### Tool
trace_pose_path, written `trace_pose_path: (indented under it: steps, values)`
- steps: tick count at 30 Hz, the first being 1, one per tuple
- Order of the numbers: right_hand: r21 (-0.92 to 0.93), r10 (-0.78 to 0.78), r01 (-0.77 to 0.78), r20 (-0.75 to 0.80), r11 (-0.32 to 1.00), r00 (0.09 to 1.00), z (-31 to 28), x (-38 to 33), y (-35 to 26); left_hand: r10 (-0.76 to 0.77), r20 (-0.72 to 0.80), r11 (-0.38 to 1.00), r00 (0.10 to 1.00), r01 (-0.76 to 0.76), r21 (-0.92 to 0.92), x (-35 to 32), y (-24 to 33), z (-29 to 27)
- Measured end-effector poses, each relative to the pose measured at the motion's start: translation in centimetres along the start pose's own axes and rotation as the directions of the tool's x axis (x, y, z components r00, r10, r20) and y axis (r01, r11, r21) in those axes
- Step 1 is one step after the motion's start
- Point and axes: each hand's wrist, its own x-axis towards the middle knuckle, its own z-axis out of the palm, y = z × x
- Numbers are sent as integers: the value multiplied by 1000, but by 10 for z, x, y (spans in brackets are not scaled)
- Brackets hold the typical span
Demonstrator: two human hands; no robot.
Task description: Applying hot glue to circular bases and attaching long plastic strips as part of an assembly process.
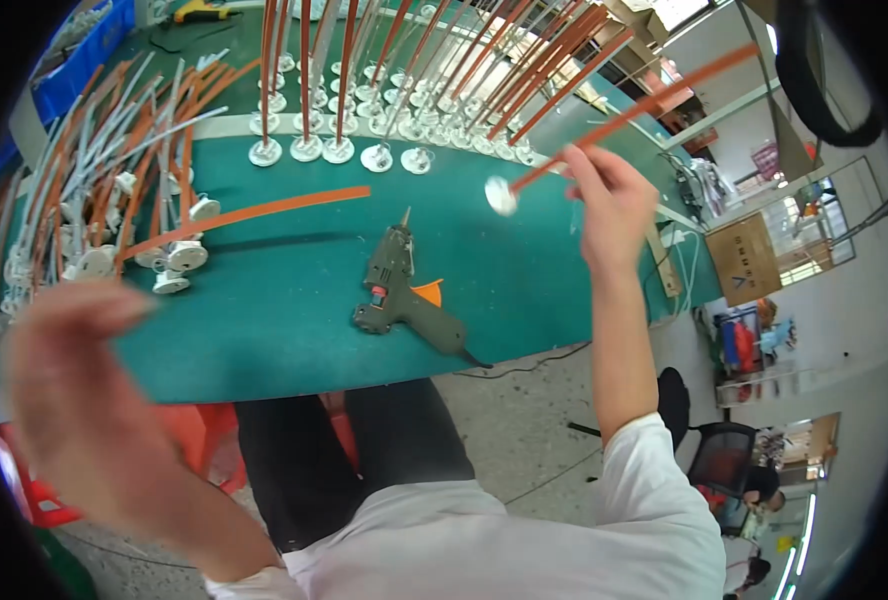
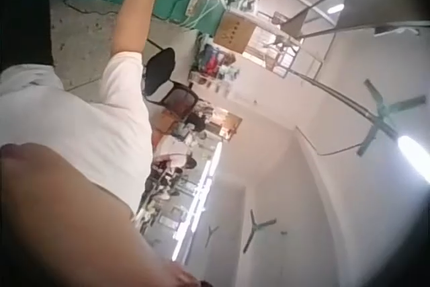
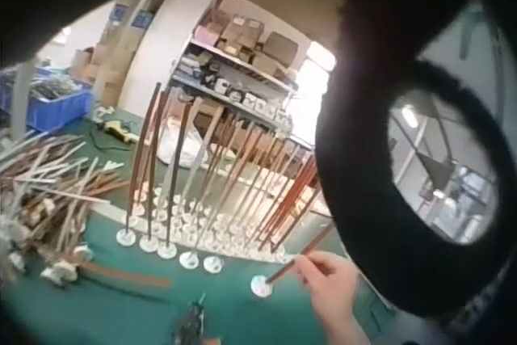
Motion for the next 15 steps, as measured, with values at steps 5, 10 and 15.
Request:
trace_pose_path:
  steps: [5, 10, 15]
  values:
    - [-6, -24, 24, -12, 1000, 1000, 47, 42, 81, -91, -60, 994, 994, 88, -63, -25, -49, 3]
    - [3, 9, -9, -35, 1000, 999, 64, 55, 106, -102, -86, 992, 991, 95, -83, -26, -60, 3]
    - [-27, 51, -52, -31, 998, 998, 76, 60, 120, -59, -162, 994, 985, 44, -96, -18, -76, 4]
